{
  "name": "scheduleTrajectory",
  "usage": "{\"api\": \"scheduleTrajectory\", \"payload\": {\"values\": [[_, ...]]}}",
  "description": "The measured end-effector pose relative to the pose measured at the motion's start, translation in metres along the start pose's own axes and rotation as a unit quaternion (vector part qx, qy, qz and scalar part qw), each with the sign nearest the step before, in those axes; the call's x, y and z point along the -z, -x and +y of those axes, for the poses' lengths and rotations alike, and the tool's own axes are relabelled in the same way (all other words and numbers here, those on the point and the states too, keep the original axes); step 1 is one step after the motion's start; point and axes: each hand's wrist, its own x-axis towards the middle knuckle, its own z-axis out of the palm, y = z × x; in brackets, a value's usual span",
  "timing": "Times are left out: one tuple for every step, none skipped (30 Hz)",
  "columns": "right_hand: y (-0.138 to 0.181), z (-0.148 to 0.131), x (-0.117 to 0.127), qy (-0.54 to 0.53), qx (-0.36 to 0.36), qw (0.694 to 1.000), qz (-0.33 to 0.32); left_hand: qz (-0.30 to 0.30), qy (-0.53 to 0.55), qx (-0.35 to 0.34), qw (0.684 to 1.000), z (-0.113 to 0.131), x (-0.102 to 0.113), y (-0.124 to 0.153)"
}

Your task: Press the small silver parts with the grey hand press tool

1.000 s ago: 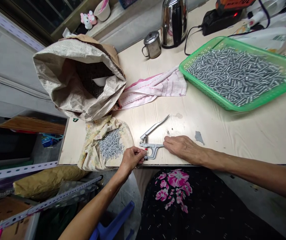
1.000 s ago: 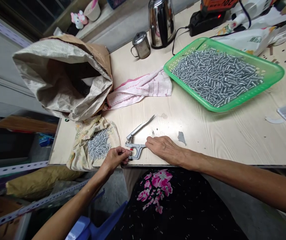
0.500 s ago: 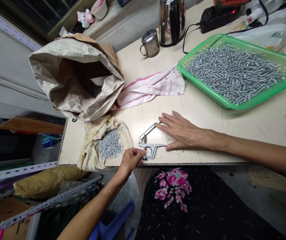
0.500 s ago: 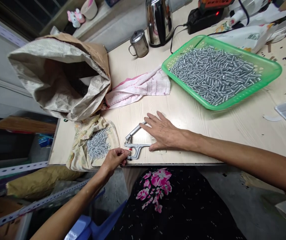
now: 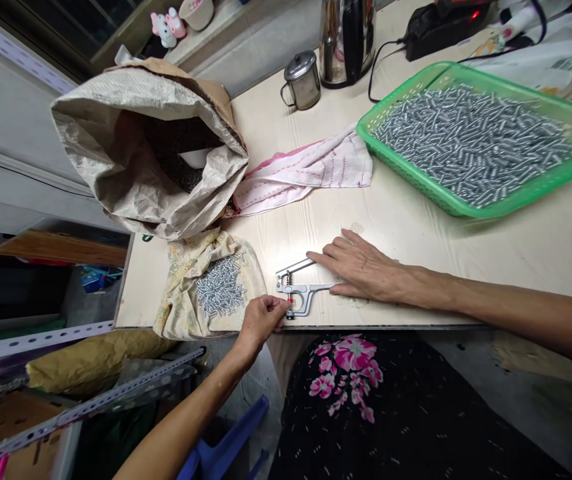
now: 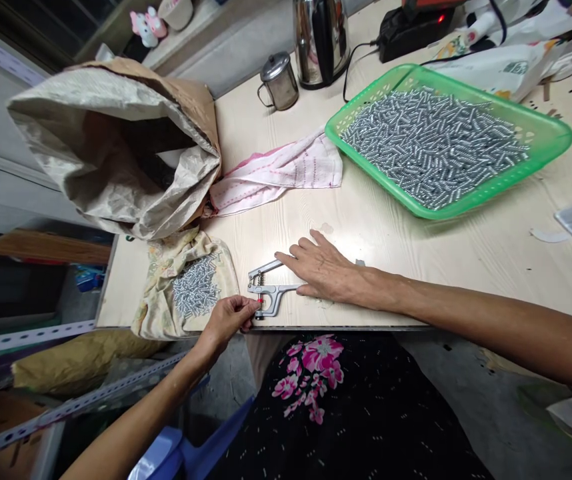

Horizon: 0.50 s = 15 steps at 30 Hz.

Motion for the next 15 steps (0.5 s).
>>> {"api": "scheduleTrajectory", "payload": {"values": [[0.0, -0.001, 0.0, -0.002, 0.003, 1.0, -0.002, 0.033, -0.052, -0.046, 0.997, 0.001, -0.001, 0.004], [0.0, -0.001, 0.0, -0.005, 0.005, 1.0, -0.004, 0.068, -0.107, -0.102, 0.987, 0.004, -0.002, 0.007], [0.0, -0.002, 0.0, -0.007, 0.007, 1.0, -0.006, 0.098, -0.156, -0.164, 0.969, 0.007, -0.004, 0.009], [0.0, -0.003, 0.0, -0.01, 0.008, 1.0, -0.008, 0.113, -0.197, -0.226, 0.947, 0.012, -0.007, 0.009], [0.0, -0.003, 0.0, -0.012, 0.008, 1.0, -0.009, 0.112, -0.23, -0.284, 0.924, 0.017, -0.01, 0.008], [0.001, -0.004, 0.0, -0.013, 0.008, 1.0, -0.006, 0.096, -0.255, -0.334, 0.902, 0.023, -0.013, 0.004], [0.002, -0.004, -0.001, -0.012, 0.007, 1.0, -0.001, 0.074, -0.277, -0.377, 0.881, 0.029, -0.016, -0.002], [0.003, -0.005, -0.001, -0.011, 0.003, 1.0, 0.007, 0.049, -0.295, -0.407, 0.863, 0.034, -0.018, -0.008], [0.005, -0.005, -0.002, -0.01, -0.002, 1.0, 0.014, 0.025, -0.31, -0.426, 0.849, 0.039, -0.019, -0.015], [0.007, -0.006, -0.003, -0.007, -0.011, 1.0, 0.02, 0.003, -0.322, -0.436, 0.84, 0.044, -0.02, -0.022], [0.008, -0.007, -0.003, -0.003, -0.027, 0.999, 0.024, -0.016, -0.333, -0.439, 0.834, 0.048, -0.021, -0.028], [0.01, -0.007, -0.004, 0.002, -0.045, 0.999, 0.024, -0.031, -0.34, -0.44, 0.83, 0.051, -0.021, -0.033], [0.011, -0.008, -0.003, 0.008, -0.063, 0.998, 0.02, -0.042, -0.346, -0.44, 0.828, 0.054, -0.021, -0.036], [0.011, -0.009, -0.002, 0.014, -0.078, 0.997, 0.014, -0.047, -0.35, -0.438, 0.827, 0.057, -0.021, -0.038], [0.012, -0.01, -0.001, 0.02, -0.088, 0.996, 0.008, -0.049, -0.353, -0.436, 0.826, 0.059, -0.022, -0.039]]}}
